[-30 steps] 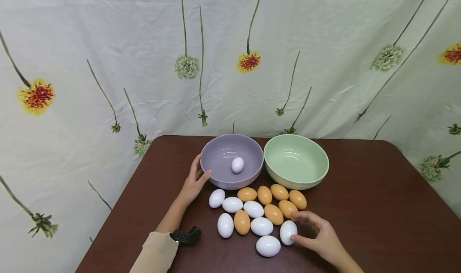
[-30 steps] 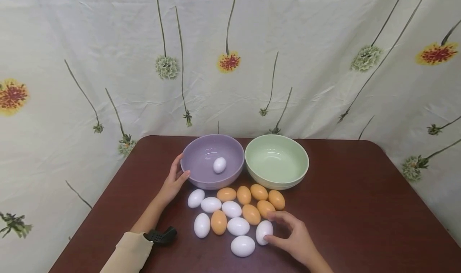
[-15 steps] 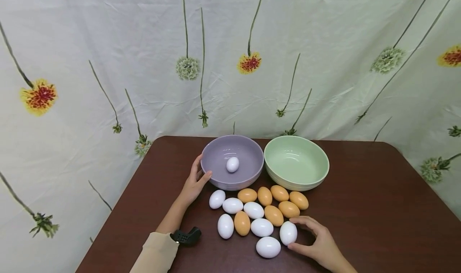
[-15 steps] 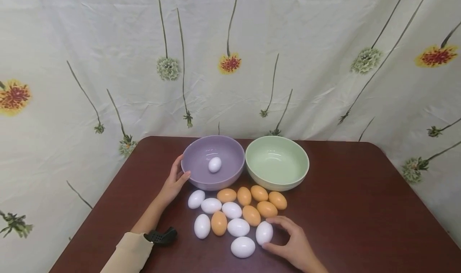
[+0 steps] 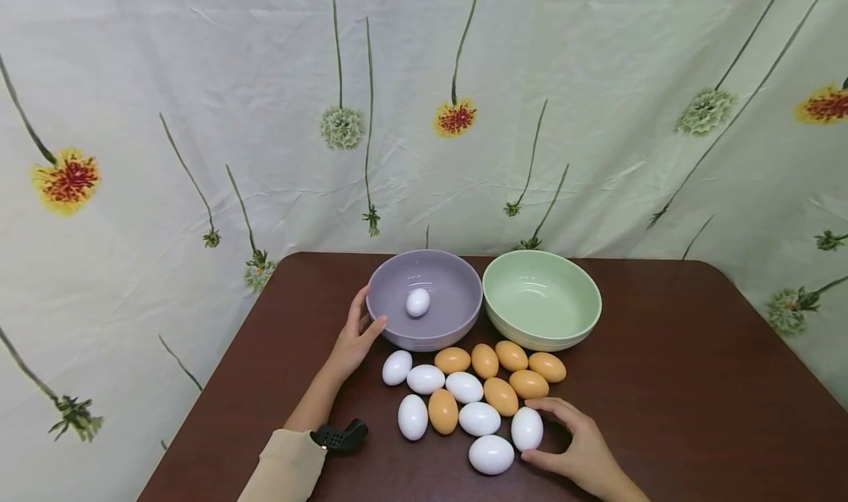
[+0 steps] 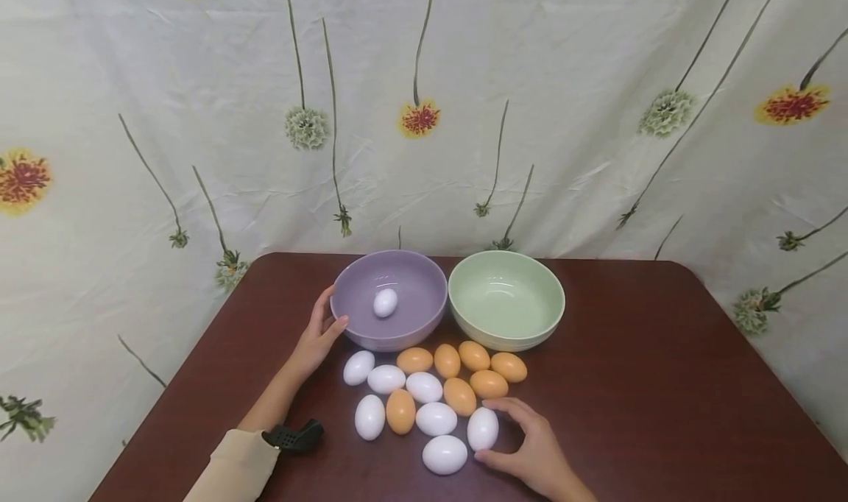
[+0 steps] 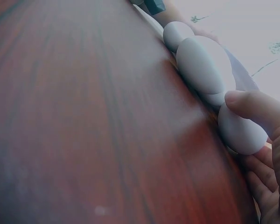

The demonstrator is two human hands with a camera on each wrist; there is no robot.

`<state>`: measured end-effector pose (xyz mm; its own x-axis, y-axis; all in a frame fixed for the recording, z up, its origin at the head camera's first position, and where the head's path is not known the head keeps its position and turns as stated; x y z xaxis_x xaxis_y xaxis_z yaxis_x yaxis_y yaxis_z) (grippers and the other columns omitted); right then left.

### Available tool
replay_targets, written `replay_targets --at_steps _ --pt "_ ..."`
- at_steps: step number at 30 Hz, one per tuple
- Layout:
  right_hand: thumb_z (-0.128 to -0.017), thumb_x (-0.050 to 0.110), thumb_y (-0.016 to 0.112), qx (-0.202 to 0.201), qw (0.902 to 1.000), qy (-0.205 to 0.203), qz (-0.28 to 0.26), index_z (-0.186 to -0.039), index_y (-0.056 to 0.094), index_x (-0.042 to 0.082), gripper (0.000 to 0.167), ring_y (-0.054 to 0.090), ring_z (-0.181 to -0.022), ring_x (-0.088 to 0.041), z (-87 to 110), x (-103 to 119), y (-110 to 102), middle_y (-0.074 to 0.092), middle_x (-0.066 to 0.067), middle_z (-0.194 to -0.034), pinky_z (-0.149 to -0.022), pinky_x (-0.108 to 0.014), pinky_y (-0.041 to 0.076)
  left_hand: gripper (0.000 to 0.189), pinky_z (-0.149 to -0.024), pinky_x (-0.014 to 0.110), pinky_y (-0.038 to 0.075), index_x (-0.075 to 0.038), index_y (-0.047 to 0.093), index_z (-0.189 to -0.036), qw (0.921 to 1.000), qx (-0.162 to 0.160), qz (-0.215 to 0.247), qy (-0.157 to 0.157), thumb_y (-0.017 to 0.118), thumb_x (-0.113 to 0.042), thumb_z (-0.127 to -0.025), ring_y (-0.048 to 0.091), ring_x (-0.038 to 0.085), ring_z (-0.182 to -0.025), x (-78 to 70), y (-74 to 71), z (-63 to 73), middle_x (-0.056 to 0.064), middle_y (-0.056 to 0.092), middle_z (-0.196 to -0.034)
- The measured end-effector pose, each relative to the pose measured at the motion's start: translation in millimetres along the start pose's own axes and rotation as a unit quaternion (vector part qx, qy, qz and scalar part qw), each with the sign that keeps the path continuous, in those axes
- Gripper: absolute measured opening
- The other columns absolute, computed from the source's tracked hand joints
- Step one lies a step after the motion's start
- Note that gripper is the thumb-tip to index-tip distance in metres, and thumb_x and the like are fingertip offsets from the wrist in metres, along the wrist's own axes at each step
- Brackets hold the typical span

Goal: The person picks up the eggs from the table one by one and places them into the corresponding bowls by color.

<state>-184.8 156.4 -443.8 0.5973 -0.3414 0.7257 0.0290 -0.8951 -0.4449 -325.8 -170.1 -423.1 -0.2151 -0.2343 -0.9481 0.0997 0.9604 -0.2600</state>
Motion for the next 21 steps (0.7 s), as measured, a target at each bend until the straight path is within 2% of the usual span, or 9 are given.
replay_targets --at_steps 9,17,21 --pt "-0.065 0.011 0.092 -0.002 0.9999 0.010 0.000 -0.119 0.064 0.005 0.061 0.059 -0.104 -0.007 0.9 0.6 0.0 0.066 -0.006 -0.112 -0.087 -0.014 0.045 0.071 -0.106 0.058 0.031 -0.007 0.016 -0.155 1.0000 0.001 -0.002 -0.004 0.058 -0.014 -0.098 0.028 0.049 -0.137 0.2 -0.4 0.4 0.024 0.016 -0.158" --pt "-0.067 0.008 0.090 0.006 0.9985 0.037 -0.041 -0.120 0.064 0.004 0.059 0.059 -0.107 -0.006 1.8 -2.9 0.4 0.066 -0.006 -0.113 -0.090 -0.016 0.045 0.071 -0.106 0.059 0.031 -0.005 0.013 -0.155 0.9999 0.009 0.008 0.007 0.056 -0.011 -0.098 0.027 0.050 -0.137 -1.8 1.2 0.1 0.028 0.016 -0.156" --pt "-0.066 -0.001 0.088 0.000 0.9980 0.015 -0.062 -0.120 0.062 -0.002 0.060 0.059 -0.107 -0.007 1.0 1.4 -2.1 0.065 -0.011 -0.113 -0.090 -0.016 0.045 0.071 -0.106 0.059 0.030 -0.004 0.014 -0.155 0.9999 0.008 0.006 0.006 0.056 -0.010 -0.098 0.028 0.050 -0.137 -2.9 1.5 0.2 0.027 0.015 -0.157"
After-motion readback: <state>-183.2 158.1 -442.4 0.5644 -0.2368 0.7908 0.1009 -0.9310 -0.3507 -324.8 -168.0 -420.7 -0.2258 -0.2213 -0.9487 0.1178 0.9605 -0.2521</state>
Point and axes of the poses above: each hand's wrist, its own z-axis away from the middle knuckle, its own y-axis out of the palm, x = y × z, the point moved 10 cm from there along -z, towards the middle knuckle
